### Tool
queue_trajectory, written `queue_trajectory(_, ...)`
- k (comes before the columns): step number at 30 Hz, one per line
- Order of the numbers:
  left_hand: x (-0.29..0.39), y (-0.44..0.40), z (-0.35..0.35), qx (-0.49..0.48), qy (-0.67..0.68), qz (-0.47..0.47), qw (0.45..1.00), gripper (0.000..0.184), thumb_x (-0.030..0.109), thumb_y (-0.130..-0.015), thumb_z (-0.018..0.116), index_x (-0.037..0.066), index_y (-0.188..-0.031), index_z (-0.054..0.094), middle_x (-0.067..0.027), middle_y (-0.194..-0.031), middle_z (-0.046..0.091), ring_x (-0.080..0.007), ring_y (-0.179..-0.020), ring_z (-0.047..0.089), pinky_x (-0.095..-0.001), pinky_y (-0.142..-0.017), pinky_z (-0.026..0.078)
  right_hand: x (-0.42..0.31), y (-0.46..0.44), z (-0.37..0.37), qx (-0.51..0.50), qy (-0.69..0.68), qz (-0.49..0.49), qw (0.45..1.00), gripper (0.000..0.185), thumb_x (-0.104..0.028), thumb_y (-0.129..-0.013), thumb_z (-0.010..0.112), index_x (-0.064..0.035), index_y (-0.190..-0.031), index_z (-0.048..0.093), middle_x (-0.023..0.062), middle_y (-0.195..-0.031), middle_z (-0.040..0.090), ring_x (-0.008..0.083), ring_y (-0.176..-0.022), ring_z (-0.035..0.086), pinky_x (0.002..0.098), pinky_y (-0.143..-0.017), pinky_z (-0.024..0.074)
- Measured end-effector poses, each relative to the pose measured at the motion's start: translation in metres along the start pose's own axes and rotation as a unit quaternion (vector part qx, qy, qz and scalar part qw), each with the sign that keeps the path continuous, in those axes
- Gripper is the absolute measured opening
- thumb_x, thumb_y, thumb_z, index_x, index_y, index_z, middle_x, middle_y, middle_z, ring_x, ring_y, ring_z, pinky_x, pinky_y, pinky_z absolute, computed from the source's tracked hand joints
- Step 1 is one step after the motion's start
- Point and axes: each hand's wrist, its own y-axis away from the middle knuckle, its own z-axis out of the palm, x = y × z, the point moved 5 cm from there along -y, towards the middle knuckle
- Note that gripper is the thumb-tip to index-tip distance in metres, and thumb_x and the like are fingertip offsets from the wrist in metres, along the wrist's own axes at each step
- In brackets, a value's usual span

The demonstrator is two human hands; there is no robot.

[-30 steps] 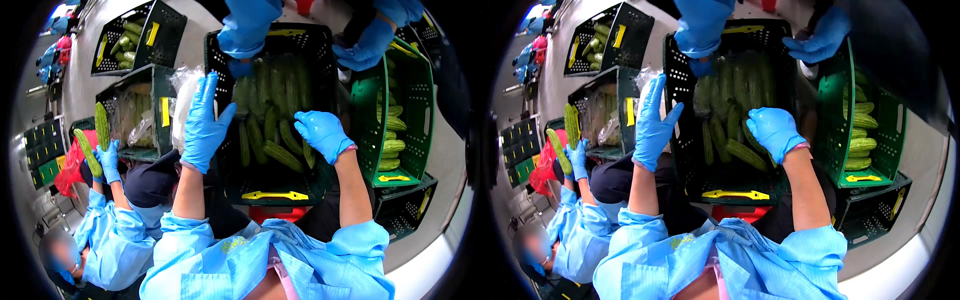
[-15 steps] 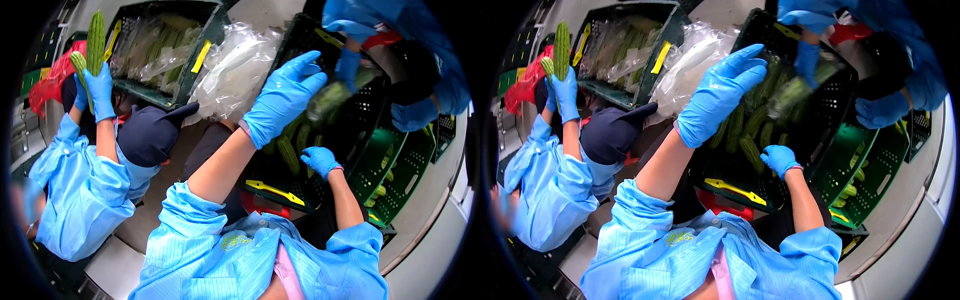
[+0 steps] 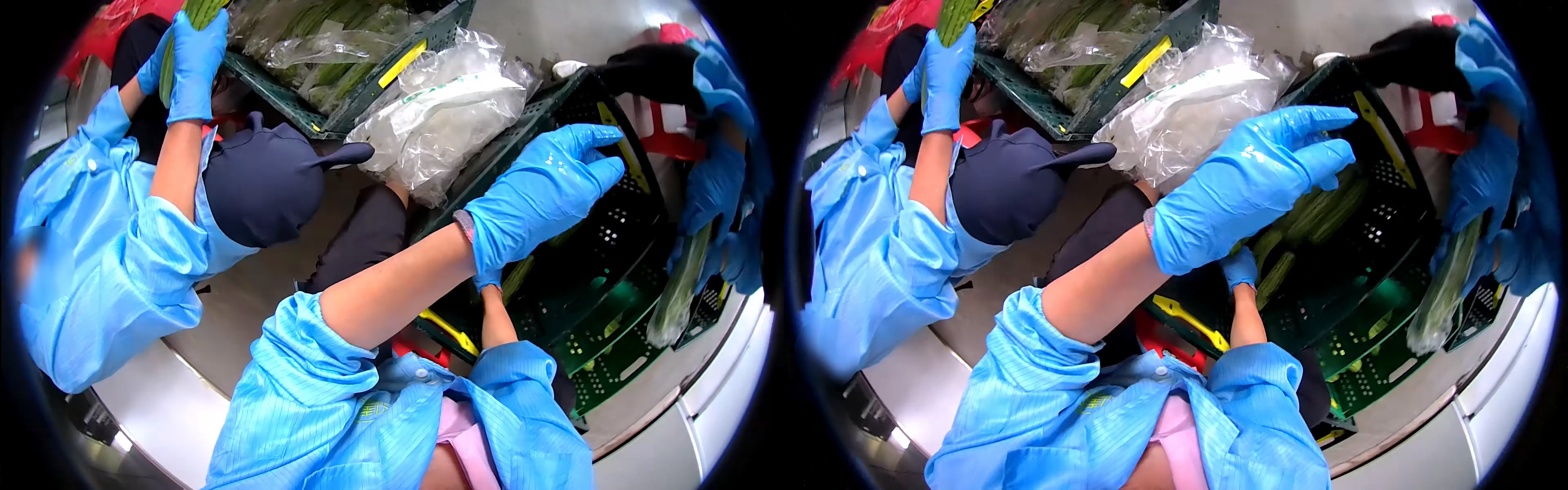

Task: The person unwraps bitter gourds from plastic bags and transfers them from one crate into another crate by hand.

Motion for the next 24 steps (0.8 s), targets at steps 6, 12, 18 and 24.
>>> queue_trajectory(6, -0.001, -0.001, 0.009, -0.025, -0.025, -0.002, 0.999, 0.047, 0.026, -0.095, 0.062, 0.000, -0.134, 0.058, -0.0125, -0.103, 0.070, -0.0158, -0.090, 0.067, -0.0282, -0.083, 0.054, -0.075, 0.041, -0.127, -0.015, -0.054, -0.129, 0.990, 0.068, -0.054, -0.080, 0.072, -0.0026, -0.124, 0.062, 0.0209, -0.123, 0.066, 0.0365, -0.112, 0.064, 0.0433, -0.094, 0.0504)
queue_trajectory(12, -0.008, 0.008, 0.022, -0.032, -0.115, 0.053, 0.991, 0.044, 0.025, -0.095, 0.061, -0.001, -0.130, 0.059, -0.0209, -0.113, 0.069, -0.0258, -0.102, 0.067, -0.0326, -0.092, 0.051, -0.156, 0.137, -0.278, -0.155, -0.346, -0.114, 0.918, 0.059, -0.017, -0.076, 0.086, 0.0002, -0.125, 0.058, 0.0111, -0.120, 0.066, 0.0198, -0.110, 0.063, 0.0371, -0.097, 0.0509)
queue_trajectory(18, -0.083, 0.060, 0.071, -0.118, -0.101, -0.147, 0.977, 0.057, 0.038, -0.100, 0.056, 0.001, -0.142, 0.047, -0.0184, -0.126, 0.063, -0.0236, -0.110, 0.063, -0.0341, -0.095, 0.049, -0.129, 0.156, -0.310, 0.009, -0.729, -0.161, 0.666, 0.102, -0.055, -0.076, 0.077, 0.0038, -0.147, 0.035, 0.0166, -0.134, 0.057, 0.0264, -0.119, 0.059, 0.0425, -0.104, 0.0478)
queue_trajectory(24, -0.111, 0.112, 0.109, -0.281, 0.110, -0.403, 0.864, 0.075, 0.065, -0.101, 0.032, 0.006, -0.147, 0.043, -0.0114, -0.131, 0.059, -0.0162, -0.104, 0.063, -0.0296, -0.088, 0.052, -0.118, 0.135, -0.353, 0.036, -0.798, -0.179, 0.575, 0.079, -0.058, -0.094, 0.053, -0.0106, -0.154, 0.032, 0.0089, -0.139, 0.055, 0.0231, -0.096, 0.065, 0.0394, -0.083, 0.0565)
